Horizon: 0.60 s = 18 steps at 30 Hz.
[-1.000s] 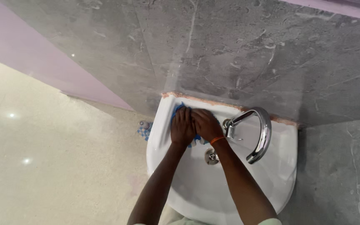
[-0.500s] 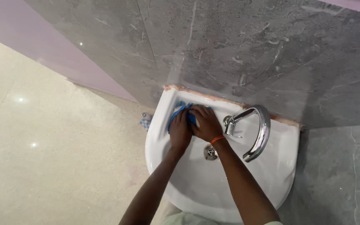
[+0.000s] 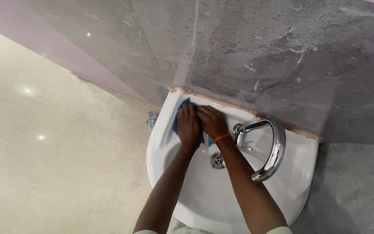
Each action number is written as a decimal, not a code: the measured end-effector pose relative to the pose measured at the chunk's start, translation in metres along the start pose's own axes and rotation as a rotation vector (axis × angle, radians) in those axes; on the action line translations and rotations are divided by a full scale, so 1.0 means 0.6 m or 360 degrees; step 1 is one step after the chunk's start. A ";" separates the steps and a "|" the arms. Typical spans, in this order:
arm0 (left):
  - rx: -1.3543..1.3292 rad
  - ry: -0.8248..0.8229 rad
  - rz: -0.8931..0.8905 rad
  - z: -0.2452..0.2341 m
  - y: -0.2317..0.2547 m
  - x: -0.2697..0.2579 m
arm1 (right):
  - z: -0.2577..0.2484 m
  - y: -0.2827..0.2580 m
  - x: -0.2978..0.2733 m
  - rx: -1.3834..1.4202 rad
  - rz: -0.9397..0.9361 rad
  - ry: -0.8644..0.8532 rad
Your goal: The person wipes the rim and basin of a white wall-mounted sink using a blue cloth. They move the cloth around the faucet and along the edges, then wipe the interior basin surface.
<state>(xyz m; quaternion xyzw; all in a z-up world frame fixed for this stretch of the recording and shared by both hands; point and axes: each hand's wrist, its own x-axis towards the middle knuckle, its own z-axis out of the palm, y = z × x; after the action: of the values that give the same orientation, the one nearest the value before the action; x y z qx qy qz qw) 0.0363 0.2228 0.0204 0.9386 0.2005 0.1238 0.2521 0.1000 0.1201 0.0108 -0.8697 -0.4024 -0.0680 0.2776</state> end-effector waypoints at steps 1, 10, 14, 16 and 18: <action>-0.0013 -0.0016 -0.0007 0.001 0.002 0.001 | -0.001 0.003 -0.001 0.0001 0.0001 0.0005; 0.0104 0.0121 0.0102 0.017 -0.012 -0.020 | -0.017 -0.023 -0.020 0.0125 0.0110 0.0037; 0.0150 0.0110 0.0145 0.010 -0.016 -0.036 | -0.034 -0.042 -0.034 0.0170 0.0154 0.0059; 0.0144 0.0067 0.0150 0.005 -0.017 -0.037 | -0.037 -0.044 -0.036 0.0205 0.0192 0.0041; 0.0118 -0.0016 0.0123 0.003 -0.017 -0.035 | -0.035 -0.042 -0.035 0.0283 0.0255 -0.0008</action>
<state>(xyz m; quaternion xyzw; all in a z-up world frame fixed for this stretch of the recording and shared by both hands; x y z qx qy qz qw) 0.0153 0.2209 0.0108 0.9549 0.1672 0.1211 0.2134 0.0696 0.1080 0.0319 -0.8712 -0.3366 -0.0074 0.3573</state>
